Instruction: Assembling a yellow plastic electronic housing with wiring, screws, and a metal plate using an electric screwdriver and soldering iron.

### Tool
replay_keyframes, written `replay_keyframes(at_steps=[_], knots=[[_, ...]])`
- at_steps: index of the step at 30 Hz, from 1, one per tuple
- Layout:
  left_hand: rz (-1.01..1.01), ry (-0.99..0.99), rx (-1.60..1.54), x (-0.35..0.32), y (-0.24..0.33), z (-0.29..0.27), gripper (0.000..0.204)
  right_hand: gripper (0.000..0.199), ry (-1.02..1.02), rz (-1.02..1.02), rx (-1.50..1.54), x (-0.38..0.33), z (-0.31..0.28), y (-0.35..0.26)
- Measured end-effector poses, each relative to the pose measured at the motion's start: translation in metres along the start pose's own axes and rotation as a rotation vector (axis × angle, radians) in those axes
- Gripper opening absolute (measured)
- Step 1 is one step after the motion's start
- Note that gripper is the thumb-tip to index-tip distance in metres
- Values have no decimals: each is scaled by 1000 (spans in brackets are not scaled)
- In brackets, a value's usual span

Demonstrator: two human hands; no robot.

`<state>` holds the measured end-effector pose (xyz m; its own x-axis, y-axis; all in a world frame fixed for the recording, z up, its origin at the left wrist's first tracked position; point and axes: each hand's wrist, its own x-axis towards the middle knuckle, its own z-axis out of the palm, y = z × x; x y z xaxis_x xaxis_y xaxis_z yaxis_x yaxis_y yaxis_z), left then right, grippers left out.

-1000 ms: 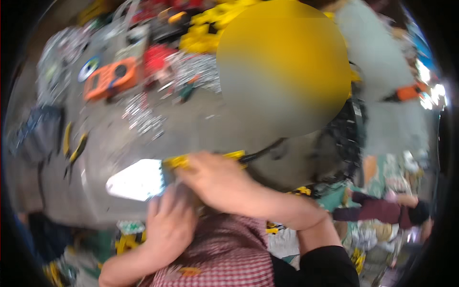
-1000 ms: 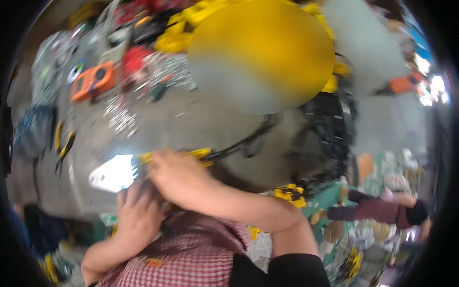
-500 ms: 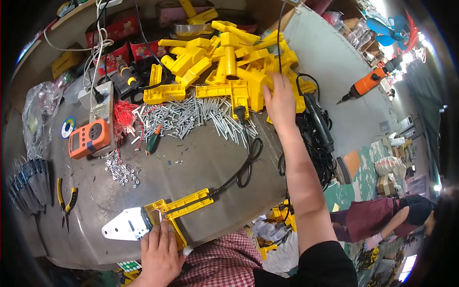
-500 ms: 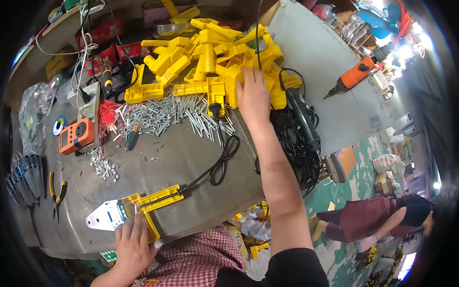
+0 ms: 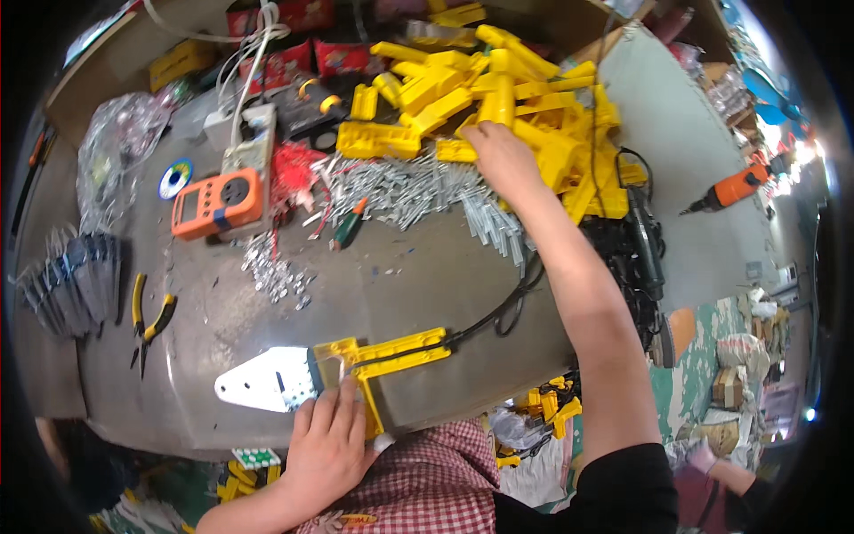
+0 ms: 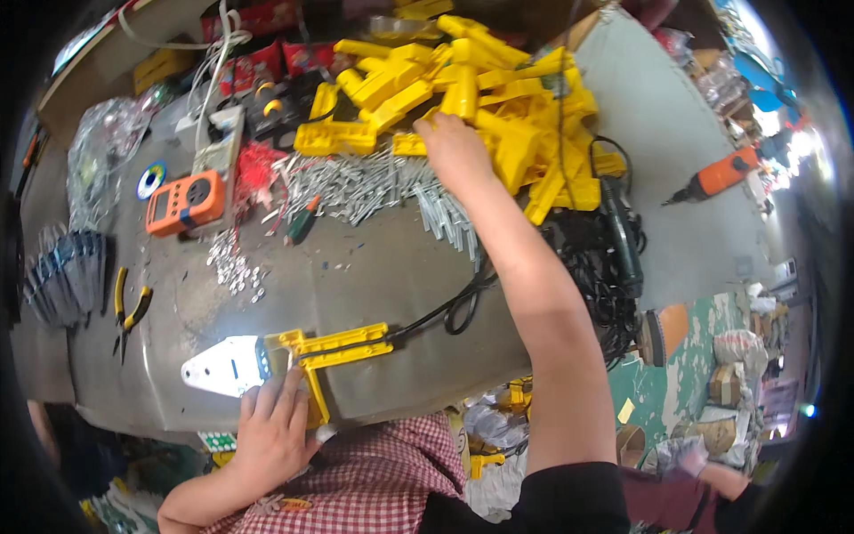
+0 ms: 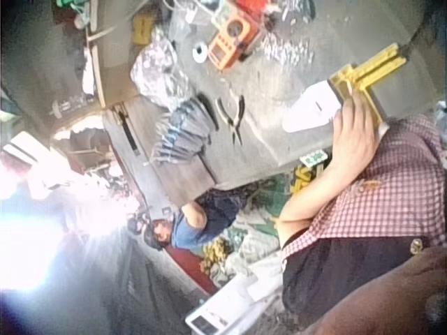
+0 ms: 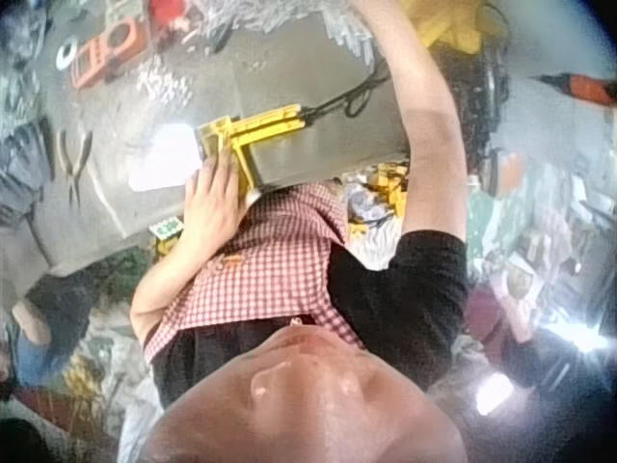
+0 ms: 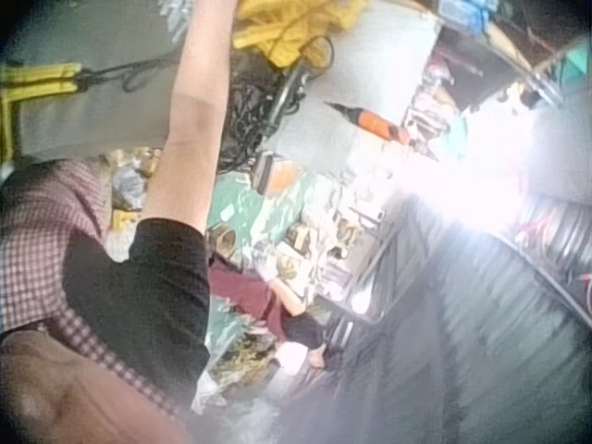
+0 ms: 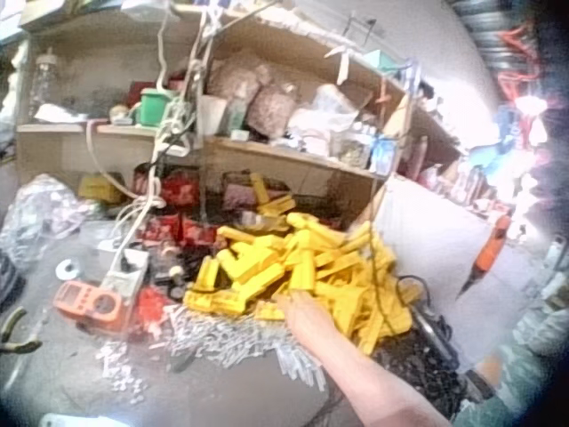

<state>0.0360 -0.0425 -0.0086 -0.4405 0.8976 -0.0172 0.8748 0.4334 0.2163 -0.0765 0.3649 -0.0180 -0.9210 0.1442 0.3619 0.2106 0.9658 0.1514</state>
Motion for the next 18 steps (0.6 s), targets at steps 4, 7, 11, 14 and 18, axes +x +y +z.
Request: replay_keyframes(at_steps=[4, 7, 11, 14, 18], knots=[[-32, 19, -19, 0, -3, 1, 64, 34, 60, 111, 250, 4, -22, -13], [-20, 38, 1, 1, -3, 4, 64, 37, 482, 343, 477, -16, -67, -9], [21, 45, 38, -1, -8, 9, 64, 21, 238, 557, 1713, -78, -60, 4], [52, 76, 52, 1, -8, 11, 65, 27, 47, 394, 987, -108, -35, 2], [51, 51, 106, 1, -7, 6, 61, 43, 52, -153, 292, -86, -51, -32]])
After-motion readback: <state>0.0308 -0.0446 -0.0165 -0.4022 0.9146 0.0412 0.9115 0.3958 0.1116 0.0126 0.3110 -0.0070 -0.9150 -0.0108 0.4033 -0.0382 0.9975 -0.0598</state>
